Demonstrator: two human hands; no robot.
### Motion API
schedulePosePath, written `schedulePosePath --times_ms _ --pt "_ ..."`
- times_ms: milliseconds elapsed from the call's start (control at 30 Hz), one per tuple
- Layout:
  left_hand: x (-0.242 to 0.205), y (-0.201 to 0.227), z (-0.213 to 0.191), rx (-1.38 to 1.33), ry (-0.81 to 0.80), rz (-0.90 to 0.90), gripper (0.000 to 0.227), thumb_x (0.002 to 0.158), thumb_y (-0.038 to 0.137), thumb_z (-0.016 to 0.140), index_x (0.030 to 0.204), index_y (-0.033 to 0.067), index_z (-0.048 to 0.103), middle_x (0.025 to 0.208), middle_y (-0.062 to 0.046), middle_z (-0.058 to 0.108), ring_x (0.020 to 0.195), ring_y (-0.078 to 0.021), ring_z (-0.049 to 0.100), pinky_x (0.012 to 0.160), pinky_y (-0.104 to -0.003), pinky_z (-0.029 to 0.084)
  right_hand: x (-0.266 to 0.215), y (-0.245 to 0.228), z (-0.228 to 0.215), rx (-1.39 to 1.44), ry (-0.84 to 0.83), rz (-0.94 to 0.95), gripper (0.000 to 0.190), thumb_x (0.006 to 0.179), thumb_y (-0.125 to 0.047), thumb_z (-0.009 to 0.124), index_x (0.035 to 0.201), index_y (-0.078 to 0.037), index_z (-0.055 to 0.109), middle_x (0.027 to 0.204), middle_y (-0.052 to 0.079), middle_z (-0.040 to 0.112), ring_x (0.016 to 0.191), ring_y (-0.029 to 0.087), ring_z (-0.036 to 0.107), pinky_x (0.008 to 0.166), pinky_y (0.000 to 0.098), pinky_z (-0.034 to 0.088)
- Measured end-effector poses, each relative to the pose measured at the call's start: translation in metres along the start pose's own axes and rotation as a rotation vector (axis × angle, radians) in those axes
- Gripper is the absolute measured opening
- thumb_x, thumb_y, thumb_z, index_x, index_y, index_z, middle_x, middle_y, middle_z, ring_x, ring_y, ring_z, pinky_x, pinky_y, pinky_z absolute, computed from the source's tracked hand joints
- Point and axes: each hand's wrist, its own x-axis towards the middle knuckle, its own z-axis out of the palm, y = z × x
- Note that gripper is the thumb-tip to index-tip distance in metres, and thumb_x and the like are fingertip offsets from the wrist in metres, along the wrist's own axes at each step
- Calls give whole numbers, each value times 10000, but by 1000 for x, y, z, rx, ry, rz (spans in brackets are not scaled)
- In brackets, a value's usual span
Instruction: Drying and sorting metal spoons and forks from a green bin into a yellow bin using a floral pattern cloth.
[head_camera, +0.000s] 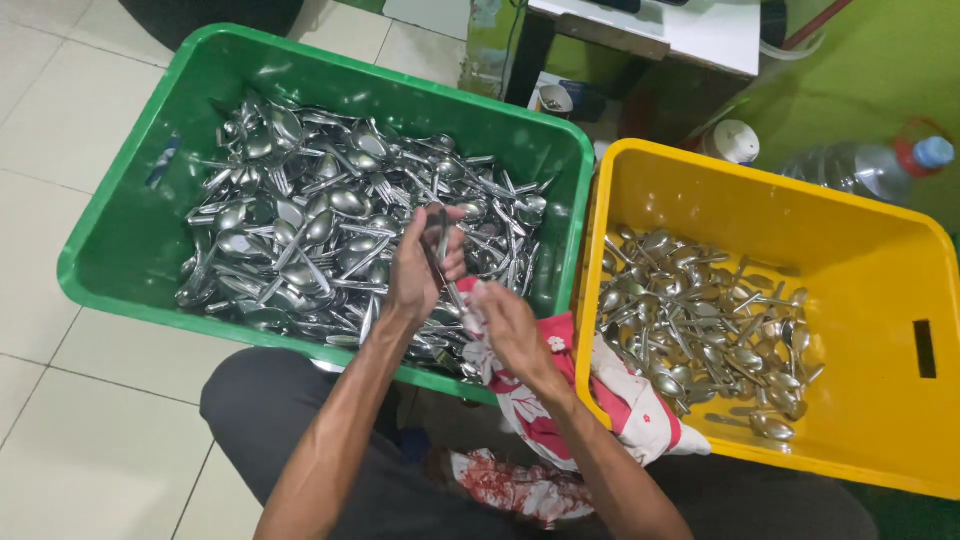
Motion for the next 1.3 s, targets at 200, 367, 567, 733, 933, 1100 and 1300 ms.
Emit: schedulePosePath --times_ms 200,367,567,733,933,1100,1300 --pt "-4 11 11 -39 132 -13 379 924 233 735 1129 38 483 1185 -281 690 1011 -306 752 707 -325 668 16 -12 -32 94 264 -106 293 1087 -208 437 1019 -58 679 883 65 582 895 210 565 896 389 458" --pt "1 -14 9 -9 115 -3 413 1003 154 602 1366 -11 497 1187 -228 687 1056 -284 719 893 -370 634 49 -16 -22 -137 273 -296 314 1084 -185 445 1183 -23 696 1034 119 565 1041 259 587 944 415 479" --pt "-8 -1 21 -80 136 96 326 1100 167 369 1380 33 469 1478 -266 508 1356 -380 517 1132 -512 445 58 -3 33 -528 316 -603 290 1034 -90 520 1248 45 660 1099 238 570 1066 390 624 888 449 558" --pt "2 18 -18 -381 262 145 286 1110 178 316 1268 10 485 1217 -228 673 1144 -329 678 1077 -494 544 17 13 46 -633 253 -721 435 1003 -26 519 1424 86 503 1103 213 562 985 359 632 812 423 556" --pt "-6 46 -7 -360 343 183 333 1114 228 331 1296 -12 474 976 -89 590 828 -171 562 637 -244 479 3 56 37 -632 104 -629 402 958 -45 578 1341 76 585 915 226 612 843 419 672 663 483 573" --pt "-27 43 29 289 208 87 832 1032 620 141 1412 -26 502 1079 -145 640 811 -131 550 625 -215 453 19 18 15 -312 380 -617 306 982 -2 578 1281 23 640 1018 178 626 899 321 662 762 404 596" --pt "-16 -4 12 590 103 35 511 1114 322 316 1439 -15 523 796 -105 556 647 -161 519 582 -249 447 69 14 -6 -362 374 -576 216 1009 -89 598 1194 -11 677 969 164 630 906 357 692 755 440 582"
